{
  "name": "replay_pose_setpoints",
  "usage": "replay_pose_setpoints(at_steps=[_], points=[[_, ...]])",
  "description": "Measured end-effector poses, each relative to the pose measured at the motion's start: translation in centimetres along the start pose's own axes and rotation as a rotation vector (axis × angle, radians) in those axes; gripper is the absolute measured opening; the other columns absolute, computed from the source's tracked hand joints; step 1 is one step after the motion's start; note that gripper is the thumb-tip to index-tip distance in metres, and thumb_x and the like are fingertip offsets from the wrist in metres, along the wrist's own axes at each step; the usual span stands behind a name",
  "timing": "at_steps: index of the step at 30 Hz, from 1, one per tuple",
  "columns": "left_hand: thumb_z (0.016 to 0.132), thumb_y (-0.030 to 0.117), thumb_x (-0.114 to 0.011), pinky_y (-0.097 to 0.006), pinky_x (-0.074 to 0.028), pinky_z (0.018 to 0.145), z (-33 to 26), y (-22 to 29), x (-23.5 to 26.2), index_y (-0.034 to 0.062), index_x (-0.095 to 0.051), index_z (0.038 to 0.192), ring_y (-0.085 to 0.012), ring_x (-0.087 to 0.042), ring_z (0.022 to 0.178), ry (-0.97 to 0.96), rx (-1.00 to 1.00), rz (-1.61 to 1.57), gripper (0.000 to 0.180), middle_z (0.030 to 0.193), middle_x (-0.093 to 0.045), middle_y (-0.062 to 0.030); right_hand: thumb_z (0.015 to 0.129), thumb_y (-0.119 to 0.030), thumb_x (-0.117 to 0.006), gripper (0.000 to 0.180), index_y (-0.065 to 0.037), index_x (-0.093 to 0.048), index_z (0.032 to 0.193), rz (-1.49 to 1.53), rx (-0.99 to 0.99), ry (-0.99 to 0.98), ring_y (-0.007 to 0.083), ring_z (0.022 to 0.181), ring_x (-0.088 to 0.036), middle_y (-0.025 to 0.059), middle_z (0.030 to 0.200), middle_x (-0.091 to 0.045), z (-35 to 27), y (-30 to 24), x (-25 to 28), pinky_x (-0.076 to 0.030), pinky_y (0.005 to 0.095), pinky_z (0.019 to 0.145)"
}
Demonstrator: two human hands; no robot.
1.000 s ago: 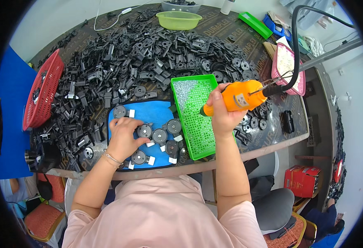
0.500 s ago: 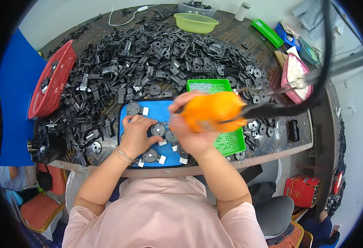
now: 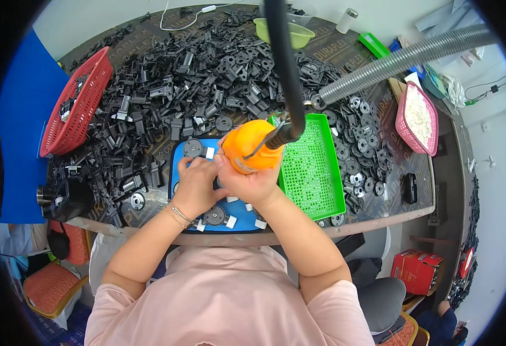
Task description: The person is assembling small mechanical components at a workbench using an electric screwdriver.
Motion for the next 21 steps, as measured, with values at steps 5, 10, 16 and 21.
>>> replay_pose_setpoints(at_steps=[5, 10, 16, 21], points=[[0.061, 0.030, -0.083, -0.045, -0.029, 0.099, 0.0, 0.0, 0.0, 0.0115, -0.069, 0.096, -0.0224, -0.057, 0.098, 0.015, -0.002, 0.006, 0.042, 0.091, -0.066, -0.0044, 0.076, 0.006, -0.064, 0.032, -0.002, -0.050, 0.104, -0.033, 0.015, -0.066, 0.0164, 0.063, -0.058, 0.0124, 0.089, -0.056, 0.6, -0.7, 0.4, -0.051, 0.0290, 0.058], [0.061, 0.029, -0.083, -0.045, -0.027, 0.099, -0.2, -0.2, 0.2, 0.0097, -0.069, 0.096, -0.0225, -0.056, 0.099, 0.031, -0.009, -0.004, 0.042, 0.091, -0.066, -0.0049, 0.082, -0.012, -0.067, 0.035, -0.002, -0.050, 0.111, 0.078, 0.201, -0.008, 0.0197, 0.064, -0.058, 0.0162, 0.098, -0.057, 2.5, -6.7, 3.4, -0.051, 0.0316, 0.062], [0.061, 0.030, -0.083, -0.046, -0.026, 0.100, 0.0, 0.1, 0.0, 0.0081, -0.069, 0.096, -0.0230, -0.056, 0.100, 0.002, -0.007, -0.006, 0.043, 0.092, -0.067, -0.0058, 0.082, 0.004, -0.057, 0.025, 0.000, -0.051, 0.106, -0.190, 0.184, 0.332, 0.0188, 0.063, -0.056, 0.0136, 0.088, -0.058, 1.2, -5.8, 12.9, -0.048, 0.0307, 0.061], [0.061, 0.030, -0.083, -0.047, -0.026, 0.100, -0.1, 0.1, 0.1, 0.0072, -0.069, 0.095, -0.0237, -0.055, 0.100, 0.005, -0.010, 0.002, 0.043, 0.092, -0.067, -0.0064, 0.082, 0.006, -0.056, 0.024, 0.001, -0.051, 0.105, -0.208, 0.199, 0.362, 0.0184, 0.062, -0.056, 0.0131, 0.086, -0.058, 0.8, -5.3, 13.6, -0.048, 0.0301, 0.061]])
Point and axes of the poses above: each hand's wrist, its own z-axis towards the middle knuckle, its own x-axis out of the back of the hand, y = z × x, the point moved 8 cm from there along z, towards the middle knuckle
